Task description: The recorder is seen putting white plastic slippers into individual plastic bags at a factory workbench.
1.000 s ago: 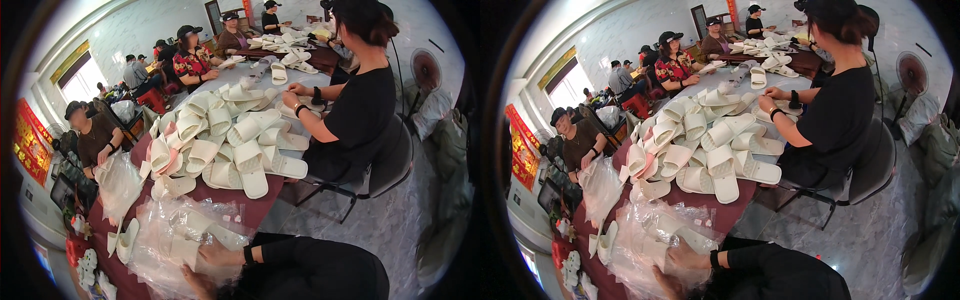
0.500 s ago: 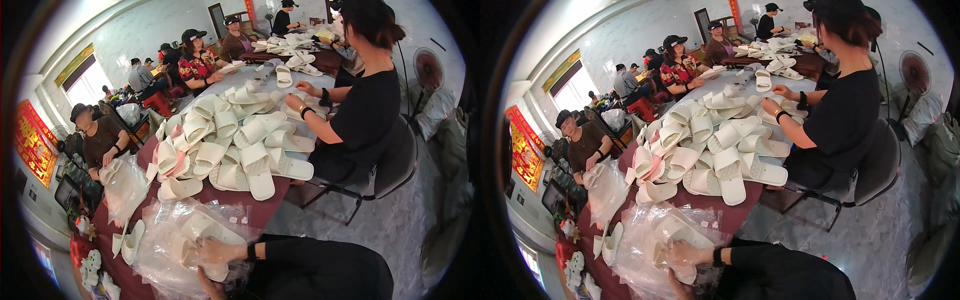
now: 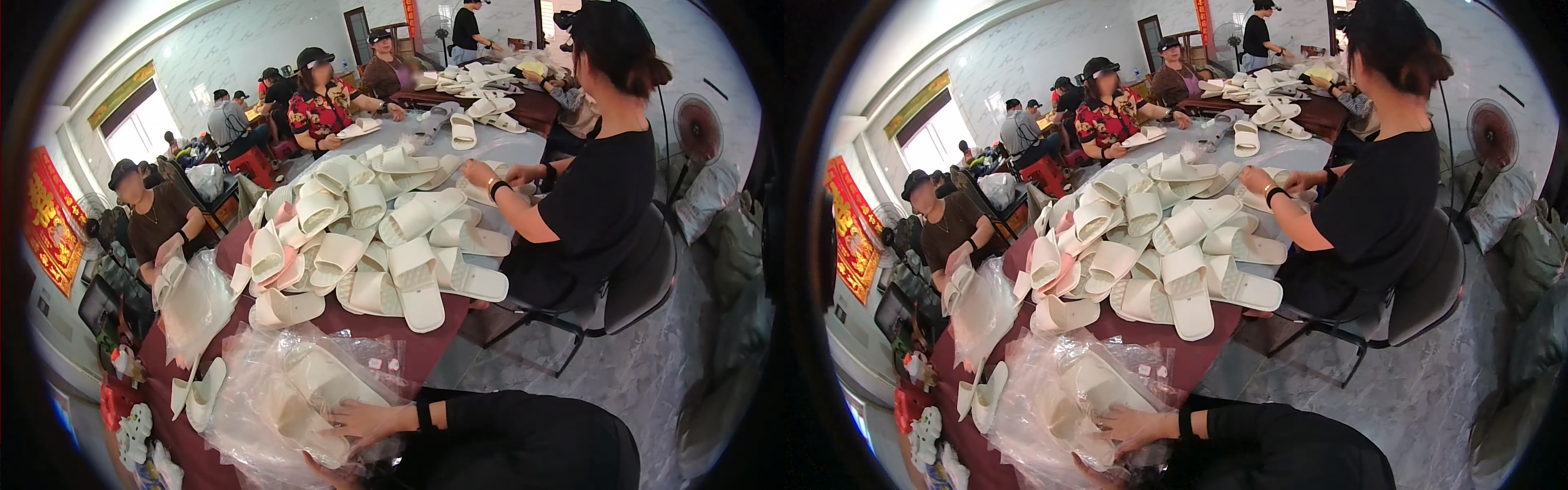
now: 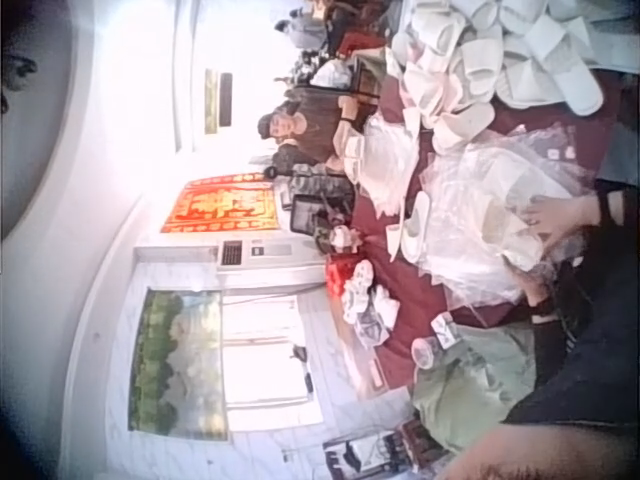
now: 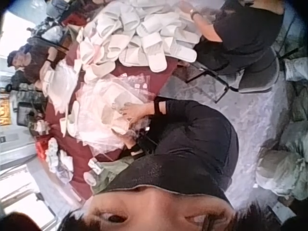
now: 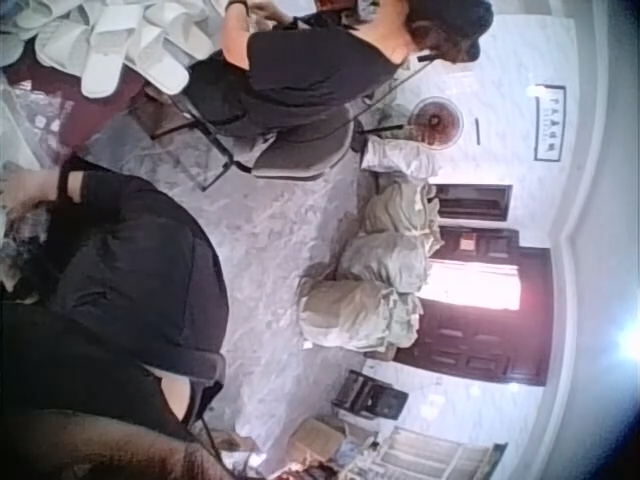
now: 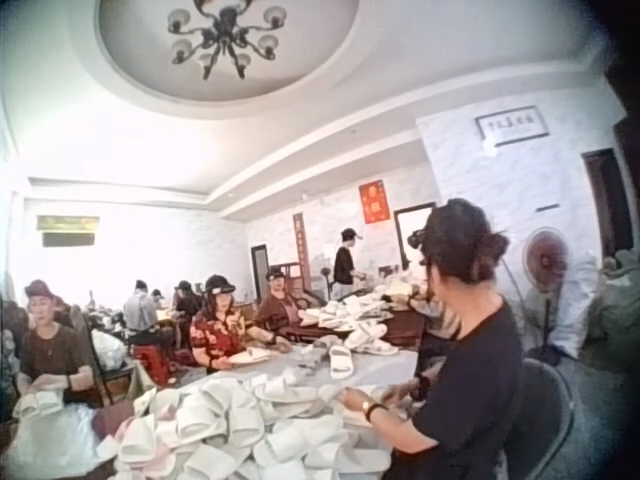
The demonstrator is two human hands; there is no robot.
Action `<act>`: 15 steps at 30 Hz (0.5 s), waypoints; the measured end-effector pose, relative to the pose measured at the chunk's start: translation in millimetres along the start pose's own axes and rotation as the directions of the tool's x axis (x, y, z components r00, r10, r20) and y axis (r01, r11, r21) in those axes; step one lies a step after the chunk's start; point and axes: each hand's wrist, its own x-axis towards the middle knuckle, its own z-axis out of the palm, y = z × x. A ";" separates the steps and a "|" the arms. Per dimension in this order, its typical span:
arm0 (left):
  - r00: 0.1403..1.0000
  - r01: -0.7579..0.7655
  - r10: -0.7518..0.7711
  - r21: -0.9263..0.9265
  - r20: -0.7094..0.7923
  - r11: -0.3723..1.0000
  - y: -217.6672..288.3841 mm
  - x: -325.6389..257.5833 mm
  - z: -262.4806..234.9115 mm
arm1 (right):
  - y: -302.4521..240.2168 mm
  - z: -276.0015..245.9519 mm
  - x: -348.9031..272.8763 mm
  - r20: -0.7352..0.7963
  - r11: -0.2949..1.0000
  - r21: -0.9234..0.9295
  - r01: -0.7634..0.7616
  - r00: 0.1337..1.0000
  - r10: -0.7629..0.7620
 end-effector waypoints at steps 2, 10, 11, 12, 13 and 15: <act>0.991 -0.126 0.122 0.066 0.049 0.990 8.3 -14.2 6.1 | -4.2 4.2 7.7 -0.040 0.998 -0.034 -0.055 0.998 0.054; 0.900 0.435 -0.351 -0.545 0.256 0.717 5.0 -2.3 -14.4 | -1.0 30.0 15.5 -0.373 0.989 -0.110 -0.101 0.926 0.053; 0.997 0.067 -0.071 -0.173 -0.014 0.983 -12.5 -6.6 -19.5 | -4.1 19.0 15.3 -0.309 0.994 -0.027 -0.108 0.946 0.094; 0.947 -0.252 0.299 0.309 -0.116 0.917 -21.0 -8.4 -15.9 | -1.0 12.8 11.4 -0.303 0.993 -0.027 -0.112 0.948 0.099; 0.949 -0.246 0.293 0.305 -0.119 0.920 -25.3 -10.0 -16.8 | 1.3 7.1 7.7 -0.322 0.990 -0.024 -0.142 0.938 0.126; 0.944 -0.280 0.312 0.235 -0.111 0.931 -28.0 -14.0 -16.8 | 5.9 -2.1 -1.3 -0.338 0.985 -0.022 -0.173 0.928 0.156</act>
